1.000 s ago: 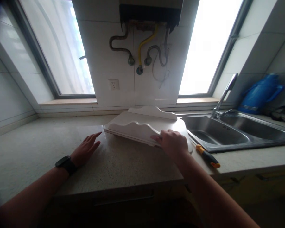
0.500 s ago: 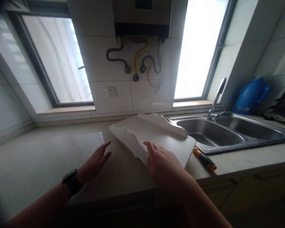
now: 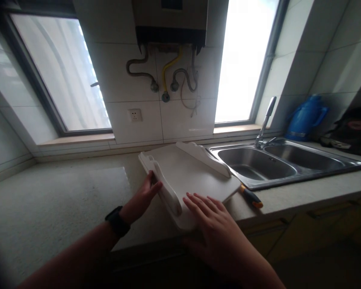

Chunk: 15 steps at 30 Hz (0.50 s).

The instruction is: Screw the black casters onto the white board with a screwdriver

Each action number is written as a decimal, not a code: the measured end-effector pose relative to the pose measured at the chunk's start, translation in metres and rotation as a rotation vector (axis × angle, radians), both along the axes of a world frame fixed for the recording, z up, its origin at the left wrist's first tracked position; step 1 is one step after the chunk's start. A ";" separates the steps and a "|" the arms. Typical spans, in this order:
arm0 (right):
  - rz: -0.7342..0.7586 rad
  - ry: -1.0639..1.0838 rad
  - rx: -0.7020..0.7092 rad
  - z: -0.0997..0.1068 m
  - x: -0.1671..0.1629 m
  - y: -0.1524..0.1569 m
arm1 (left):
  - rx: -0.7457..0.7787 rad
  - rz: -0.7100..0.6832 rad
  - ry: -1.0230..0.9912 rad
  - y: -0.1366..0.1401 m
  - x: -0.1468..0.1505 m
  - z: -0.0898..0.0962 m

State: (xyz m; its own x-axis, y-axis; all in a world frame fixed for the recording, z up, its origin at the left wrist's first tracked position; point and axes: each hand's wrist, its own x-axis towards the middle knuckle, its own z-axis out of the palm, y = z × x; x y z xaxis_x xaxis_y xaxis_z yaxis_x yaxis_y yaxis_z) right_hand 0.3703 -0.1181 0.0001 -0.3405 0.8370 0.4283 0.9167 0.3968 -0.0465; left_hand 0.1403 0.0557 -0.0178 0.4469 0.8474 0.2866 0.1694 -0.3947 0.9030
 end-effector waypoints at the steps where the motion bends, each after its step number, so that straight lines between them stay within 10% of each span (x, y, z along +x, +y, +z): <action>1: 0.005 -0.036 0.038 -0.010 0.006 0.006 | -0.001 -0.010 -0.025 0.008 0.004 0.005; 6: -0.140 -0.067 0.194 -0.041 0.007 0.038 | 0.029 -0.071 -0.068 0.047 0.030 0.015; 15: -0.337 -0.017 0.253 -0.034 -0.025 0.063 | -0.002 -0.063 -0.002 0.093 0.062 0.029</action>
State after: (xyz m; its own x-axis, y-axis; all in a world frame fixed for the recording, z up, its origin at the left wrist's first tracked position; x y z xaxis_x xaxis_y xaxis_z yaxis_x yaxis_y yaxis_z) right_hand 0.3453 -0.0549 -0.0339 -0.0742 0.7719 0.6314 0.9970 0.0713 0.0300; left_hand 0.2019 0.1486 0.0109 0.4986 0.8183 0.2861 0.1427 -0.4030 0.9040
